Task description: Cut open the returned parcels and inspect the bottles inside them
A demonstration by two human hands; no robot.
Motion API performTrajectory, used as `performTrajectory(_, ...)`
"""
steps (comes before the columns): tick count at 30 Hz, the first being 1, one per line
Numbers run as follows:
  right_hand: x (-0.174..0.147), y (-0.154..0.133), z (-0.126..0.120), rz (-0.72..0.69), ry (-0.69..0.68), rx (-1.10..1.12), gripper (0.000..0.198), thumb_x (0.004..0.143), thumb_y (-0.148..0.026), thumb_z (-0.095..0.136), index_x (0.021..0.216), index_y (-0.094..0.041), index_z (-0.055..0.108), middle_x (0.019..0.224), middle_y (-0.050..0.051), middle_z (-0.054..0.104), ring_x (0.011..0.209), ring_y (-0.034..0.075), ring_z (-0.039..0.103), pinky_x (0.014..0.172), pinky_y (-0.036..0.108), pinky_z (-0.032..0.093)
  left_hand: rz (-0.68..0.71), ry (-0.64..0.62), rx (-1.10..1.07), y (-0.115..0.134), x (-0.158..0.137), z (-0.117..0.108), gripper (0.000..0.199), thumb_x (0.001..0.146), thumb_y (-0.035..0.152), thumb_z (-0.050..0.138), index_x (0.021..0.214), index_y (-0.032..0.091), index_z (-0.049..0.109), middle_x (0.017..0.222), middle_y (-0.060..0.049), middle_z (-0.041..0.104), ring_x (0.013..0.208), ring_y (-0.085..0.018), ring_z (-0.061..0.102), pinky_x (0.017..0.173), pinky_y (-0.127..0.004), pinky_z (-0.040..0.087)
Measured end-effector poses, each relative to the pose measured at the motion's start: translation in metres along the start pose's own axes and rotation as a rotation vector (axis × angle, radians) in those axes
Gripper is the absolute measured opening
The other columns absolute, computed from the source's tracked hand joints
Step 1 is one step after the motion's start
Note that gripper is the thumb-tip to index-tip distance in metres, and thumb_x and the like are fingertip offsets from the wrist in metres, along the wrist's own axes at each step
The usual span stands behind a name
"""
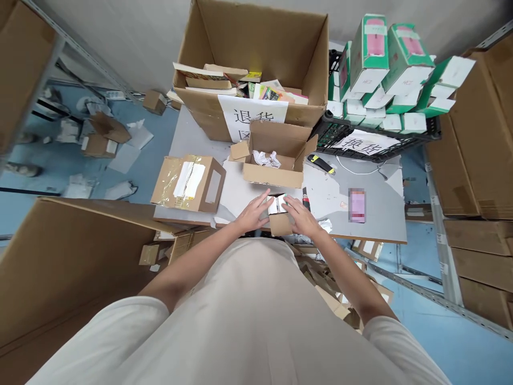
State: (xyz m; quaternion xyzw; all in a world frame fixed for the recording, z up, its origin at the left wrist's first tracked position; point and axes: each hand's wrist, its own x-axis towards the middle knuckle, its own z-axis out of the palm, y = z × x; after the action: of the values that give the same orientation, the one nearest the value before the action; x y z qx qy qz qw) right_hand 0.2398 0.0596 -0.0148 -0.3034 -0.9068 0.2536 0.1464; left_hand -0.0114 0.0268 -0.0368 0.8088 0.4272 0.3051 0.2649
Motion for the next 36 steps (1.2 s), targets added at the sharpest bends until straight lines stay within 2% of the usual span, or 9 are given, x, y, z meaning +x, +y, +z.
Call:
performTrajectory(4, 0.009, -0.012, -0.001, 0.071, 0.181, 0.140, 0.065, 0.085, -0.039, 0.060, 0.143, -0.019, 0.037, 0.139, 0.018, 0.051, 0.133, 0.030, 0.045, 0.108, 0.053, 0.041, -0.033, 0.031, -0.020, 0.003, 0.004, 0.007, 0.066, 0.087, 0.024, 0.059, 0.146, 0.023, 0.030, 0.154, -0.020, 0.030, 0.143, -0.030, 0.030, 0.108, -0.052, 0.041)
performTrajectory(7, 0.019, -0.017, -0.002, 0.146, 0.311, 0.164, 0.054, 0.091, -0.041, 0.053, 0.140, -0.022, 0.040, 0.127, 0.015, 0.060, 0.120, 0.027, 0.056, 0.102, 0.049, 0.047, -0.072, 0.043, -0.040, 0.006, 0.003, 0.009, 0.062, 0.088, 0.033, 0.060, 0.143, 0.020, 0.035, 0.151, -0.021, 0.033, 0.141, -0.029, 0.034, 0.109, -0.052, 0.041)
performTrajectory(10, 0.030, -0.014, -0.005, 0.138, 0.252, 0.127, 0.039, 0.094, -0.039, 0.047, 0.129, -0.023, 0.053, 0.122, 0.013, 0.061, 0.116, 0.027, 0.057, 0.101, 0.049, 0.046, -0.111, 0.055, -0.054, 0.009, 0.003, 0.009, 0.065, 0.087, 0.039, 0.060, 0.142, 0.018, 0.034, 0.148, -0.021, 0.038, 0.139, -0.029, 0.037, 0.110, -0.051, 0.040)
performTrajectory(13, 0.038, -0.007, -0.007, 0.147, 0.197, 0.099, 0.035, 0.095, -0.040, 0.045, 0.122, -0.022, 0.059, 0.123, 0.014, 0.059, 0.118, 0.028, 0.054, 0.101, 0.050, 0.045, -0.170, 0.080, -0.075, 0.012, 0.003, 0.008, 0.079, 0.085, 0.042, 0.062, 0.148, 0.016, 0.022, 0.145, -0.021, 0.042, 0.137, -0.030, 0.041, 0.109, -0.051, 0.040)
performTrajectory(15, 0.040, -0.002, -0.006, 0.147, 0.171, 0.097, 0.037, 0.095, -0.040, 0.044, 0.123, -0.021, 0.060, 0.126, 0.014, 0.057, 0.121, 0.028, 0.052, 0.102, 0.051, 0.045, -0.191, 0.083, -0.091, 0.013, 0.004, 0.008, 0.083, 0.084, 0.041, 0.064, 0.149, 0.015, 0.018, 0.144, -0.021, 0.043, 0.135, -0.030, 0.043, 0.109, -0.050, 0.041)
performTrajectory(20, 0.041, 0.004, -0.004, 0.179, 0.115, 0.108, 0.040, 0.096, -0.041, 0.042, 0.129, -0.024, 0.058, 0.132, 0.013, 0.054, 0.123, 0.027, 0.051, 0.103, 0.049, 0.044, -0.198, 0.087, -0.119, 0.014, 0.005, 0.008, 0.081, 0.083, 0.035, 0.065, 0.149, 0.018, 0.020, 0.146, -0.019, 0.042, 0.136, -0.029, 0.041, 0.109, -0.049, 0.041)
performTrajectory(25, 0.047, 0.001, -0.010, 0.178, 0.109, 0.190, 0.039, 0.099, -0.035, 0.034, 0.125, -0.023, 0.060, 0.123, 0.011, 0.061, 0.116, 0.023, 0.056, 0.101, 0.044, 0.047, -0.195, 0.088, -0.140, 0.013, 0.004, 0.008, 0.081, 0.082, 0.032, 0.065, 0.149, 0.018, 0.022, 0.145, -0.019, 0.043, 0.135, -0.030, 0.042, 0.109, -0.050, 0.041)
performTrajectory(31, 0.058, -0.002, -0.018, 0.181, 0.054, 0.218, 0.034, 0.098, -0.032, 0.036, 0.115, -0.021, 0.063, 0.115, 0.010, 0.064, 0.110, 0.024, 0.059, 0.096, 0.044, 0.048, -0.215, 0.076, -0.168, 0.013, 0.005, 0.006, 0.084, 0.081, 0.032, 0.066, 0.149, 0.019, 0.020, 0.145, -0.018, 0.043, 0.133, -0.031, 0.044, 0.104, -0.049, 0.045)
performTrajectory(36, 0.057, -0.003, -0.015, 0.222, 0.094, 0.244, 0.032, 0.097, -0.033, 0.038, 0.113, -0.021, 0.063, 0.112, 0.010, 0.065, 0.105, 0.023, 0.060, 0.093, 0.043, 0.049, -0.197, 0.075, -0.160, 0.012, 0.005, 0.007, 0.082, 0.080, 0.032, 0.066, 0.148, 0.019, 0.022, 0.143, -0.018, 0.044, 0.133, -0.030, 0.044, 0.105, -0.049, 0.044)
